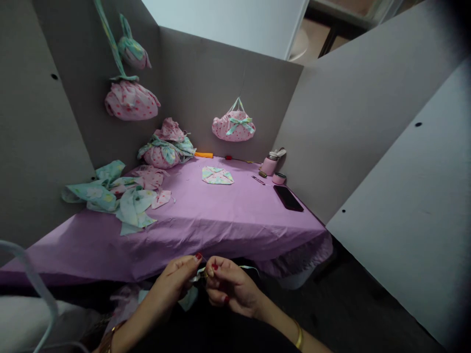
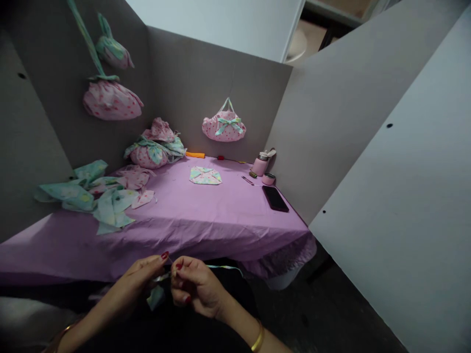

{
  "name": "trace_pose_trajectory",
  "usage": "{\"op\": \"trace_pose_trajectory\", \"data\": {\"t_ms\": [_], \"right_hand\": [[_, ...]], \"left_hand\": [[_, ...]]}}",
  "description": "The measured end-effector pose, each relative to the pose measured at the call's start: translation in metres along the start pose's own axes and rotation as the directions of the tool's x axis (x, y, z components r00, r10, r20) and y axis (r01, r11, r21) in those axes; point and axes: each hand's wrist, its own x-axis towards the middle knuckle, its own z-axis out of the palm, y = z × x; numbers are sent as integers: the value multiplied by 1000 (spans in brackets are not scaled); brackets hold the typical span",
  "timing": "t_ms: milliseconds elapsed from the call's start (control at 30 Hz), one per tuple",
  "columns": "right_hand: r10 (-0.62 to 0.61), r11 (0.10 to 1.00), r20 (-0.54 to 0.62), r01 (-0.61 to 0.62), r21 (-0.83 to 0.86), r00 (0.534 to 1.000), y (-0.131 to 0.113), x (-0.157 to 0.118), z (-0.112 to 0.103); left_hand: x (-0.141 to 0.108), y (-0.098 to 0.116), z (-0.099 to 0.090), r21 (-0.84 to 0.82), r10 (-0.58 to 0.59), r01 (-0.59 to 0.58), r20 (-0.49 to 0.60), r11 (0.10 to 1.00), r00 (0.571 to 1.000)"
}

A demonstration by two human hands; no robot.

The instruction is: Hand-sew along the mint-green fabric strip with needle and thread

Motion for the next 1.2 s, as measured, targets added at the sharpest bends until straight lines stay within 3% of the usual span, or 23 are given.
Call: {"op": "trace_pose_trajectory", "data": {"t_ms": [167,367,533,667,800,1033,1100,1133,1200], "right_hand": [[-70,995,-21,68,-77,997,2,1,0],[-120,969,81,135,-205,989,3,-1,2],[-118,971,123,141,-192,985,5,0,-1],[-171,975,10,170,-145,985,-1,-3,0],[-270,955,-124,249,-159,955,-13,-10,3],[-344,825,-88,257,-503,935,-31,-24,2],[-409,790,-142,271,-550,902,-47,-29,1],[-476,770,-184,306,-560,860,-59,-33,0],[-642,699,-264,408,-587,720,-88,-43,1]], "left_hand": [[1,-4,2,-56,-32,32,-4,998,999],[1,-8,7,-137,-115,112,-8,984,993],[-2,0,10,-157,-160,153,-31,976,987],[-5,11,4,-124,-66,69,28,990,997],[-4,14,-4,-84,8,4,142,996,990],[-11,18,-5,183,219,-254,190,950,957],[-14,21,-7,304,255,-297,171,905,952],[-14,22,-8,376,284,-324,158,868,946],[-14,24,-12,539,359,-376,142,754,923]]}}
